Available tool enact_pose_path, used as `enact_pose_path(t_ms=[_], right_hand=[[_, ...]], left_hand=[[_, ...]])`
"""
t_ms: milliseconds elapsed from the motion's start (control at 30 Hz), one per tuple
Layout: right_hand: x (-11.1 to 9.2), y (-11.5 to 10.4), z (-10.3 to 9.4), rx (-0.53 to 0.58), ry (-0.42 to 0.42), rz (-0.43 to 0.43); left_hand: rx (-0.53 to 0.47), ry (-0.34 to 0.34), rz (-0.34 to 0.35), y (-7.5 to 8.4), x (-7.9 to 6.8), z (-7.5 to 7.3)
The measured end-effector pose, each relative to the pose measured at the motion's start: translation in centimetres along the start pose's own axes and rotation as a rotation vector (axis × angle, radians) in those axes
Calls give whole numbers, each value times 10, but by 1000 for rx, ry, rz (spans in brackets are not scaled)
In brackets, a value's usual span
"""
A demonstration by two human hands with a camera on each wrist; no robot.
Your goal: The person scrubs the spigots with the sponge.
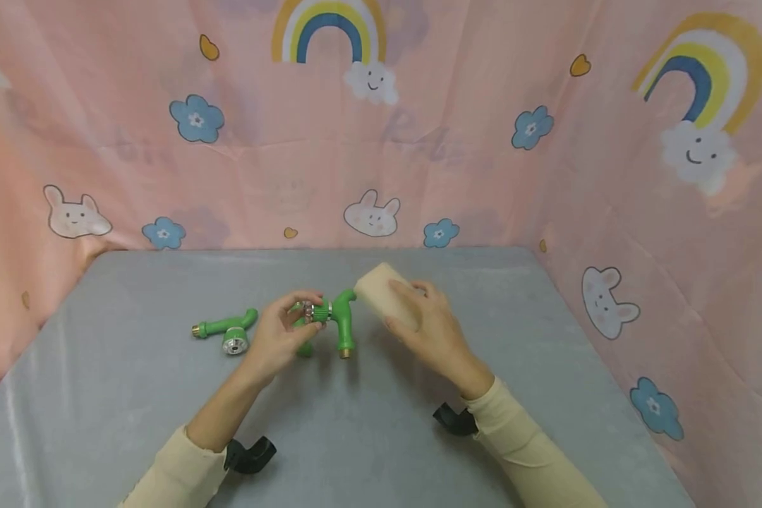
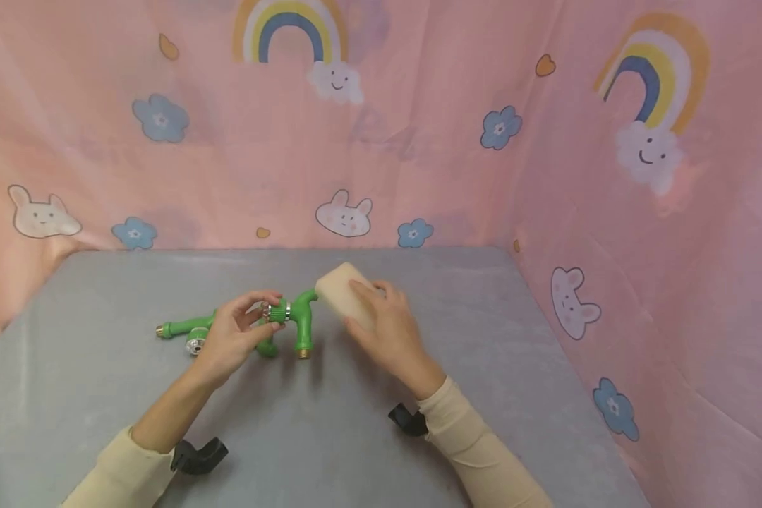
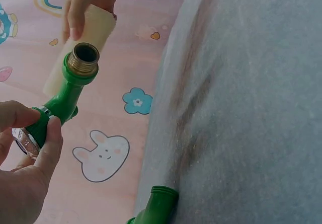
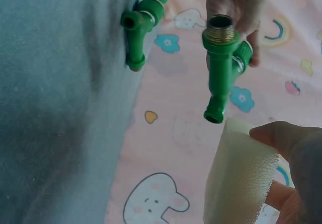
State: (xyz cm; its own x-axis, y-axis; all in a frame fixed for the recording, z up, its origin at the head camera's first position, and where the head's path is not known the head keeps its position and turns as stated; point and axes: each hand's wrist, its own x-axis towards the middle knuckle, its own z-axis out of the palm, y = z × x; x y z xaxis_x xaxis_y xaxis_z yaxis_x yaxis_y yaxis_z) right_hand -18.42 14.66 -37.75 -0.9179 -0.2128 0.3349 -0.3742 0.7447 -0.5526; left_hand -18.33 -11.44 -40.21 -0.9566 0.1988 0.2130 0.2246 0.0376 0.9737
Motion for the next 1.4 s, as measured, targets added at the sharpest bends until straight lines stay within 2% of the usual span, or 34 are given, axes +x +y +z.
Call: enact_pose_path(t_ms=[200,367,467,633,1067,1233,1400], right_hand=[[0,-5,-3,42,8,-50],[-2,-9,1,65,-7,-110],[-3,-12,7,38,-15,-130],[-4,-12,15,-37,-12,-170],[1,6,11,-117,-7,-82],[3,11,6,-110,16,-63],[1,8,1,-68,27,-52]], left_hand=[[31,14,25,1,0,1],[62,-19,59,1,-1,5],[83,-50,93,1,1,7],[115,-61,134,0,0,9],[200,-59,115,-1,-2,9],[201,-61,118,-1,-1,9],[213,-53,82,0,-1,9]])
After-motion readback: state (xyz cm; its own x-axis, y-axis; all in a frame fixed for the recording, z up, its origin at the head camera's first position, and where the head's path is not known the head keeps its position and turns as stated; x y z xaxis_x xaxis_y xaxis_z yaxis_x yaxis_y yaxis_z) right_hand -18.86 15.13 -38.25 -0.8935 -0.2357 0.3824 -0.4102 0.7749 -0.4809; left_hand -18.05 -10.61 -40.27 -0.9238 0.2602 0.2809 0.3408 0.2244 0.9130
